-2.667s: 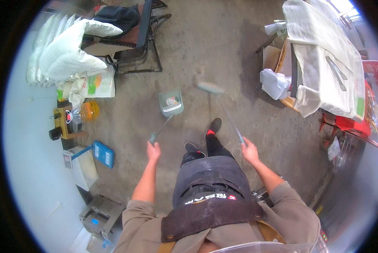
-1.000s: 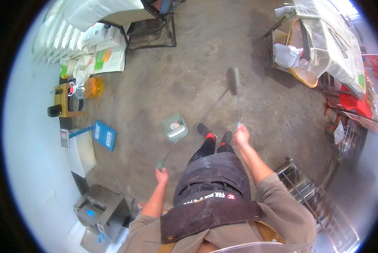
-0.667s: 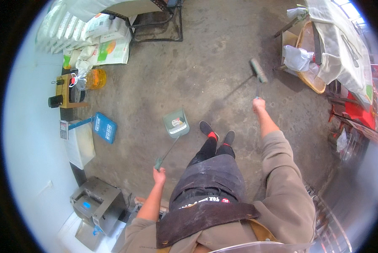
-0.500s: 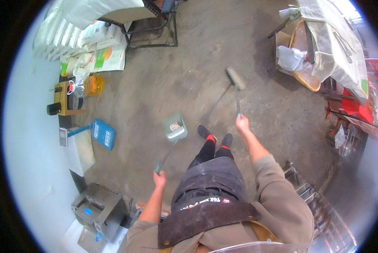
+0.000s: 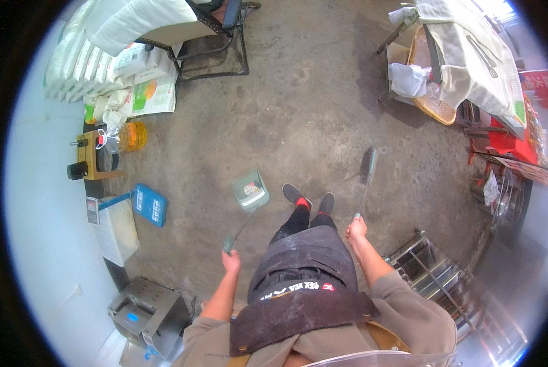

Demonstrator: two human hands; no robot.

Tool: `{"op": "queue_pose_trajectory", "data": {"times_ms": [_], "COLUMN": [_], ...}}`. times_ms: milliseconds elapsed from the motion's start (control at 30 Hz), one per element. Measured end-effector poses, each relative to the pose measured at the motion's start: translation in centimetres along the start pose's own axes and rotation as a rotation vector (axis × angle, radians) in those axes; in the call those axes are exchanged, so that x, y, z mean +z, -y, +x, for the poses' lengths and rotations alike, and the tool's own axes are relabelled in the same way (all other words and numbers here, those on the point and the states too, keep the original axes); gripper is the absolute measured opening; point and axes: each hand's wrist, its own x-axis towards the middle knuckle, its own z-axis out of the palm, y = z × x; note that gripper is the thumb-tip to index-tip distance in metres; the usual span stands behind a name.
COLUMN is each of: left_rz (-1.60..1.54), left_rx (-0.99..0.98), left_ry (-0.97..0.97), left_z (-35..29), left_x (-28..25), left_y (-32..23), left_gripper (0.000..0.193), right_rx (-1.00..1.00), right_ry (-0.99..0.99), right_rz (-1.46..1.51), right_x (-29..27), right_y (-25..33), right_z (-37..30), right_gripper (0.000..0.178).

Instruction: The person sweeps the floor of a small shop using a broom and dustpan, moving debris into the dustpan. They then empty the dustpan into a trash bin and wash their hands in a basin.

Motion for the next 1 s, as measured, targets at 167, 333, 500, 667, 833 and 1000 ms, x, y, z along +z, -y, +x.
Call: {"op": "queue_pose_trajectory", "data": {"times_ms": [167,333,500,667,833,1000], "left_rz": [-0.042,0.088,0.087,0.094,0.047,0.09], "left_rx": [-0.059,0.025,0.107,0.108,0.048,0.08], "left_ry": [-0.025,-0.02,-0.034,-0.044,-0.016,-0.048], "left_z": [-0.3,0.8,1.5,0.9,-0.1,-0.3], "left_x": [-0.2,-0.5,-0.1,0.2,-0.6,-0.8], "left_y": [-0.4,1.2,2.8,3.1,1.9,0.8], "left_gripper": [0.021,0.026,0.033,0.028,0.031,0.03], "right_rx": [0.353,0.426,0.468,0.258,-0.328,-0.693], "right_ry": [0.213,0.453,0.513,0.553,0.265,0.072], "right_rz": [0.183,0.177,0.272,0.089,-0.413,-0.94], "right_x": [9.1,17.7,18.9,12.4,10.2,15.7], "right_y": [-0.9,-1.8,0.7,0.4,2.9,9.9], "right_z": [-0.3,-6.8,-10.4,-11.7,-6.4,2.6], "right_gripper": [0.036,0.027,0.023,0.022,0.044,0.056]}}
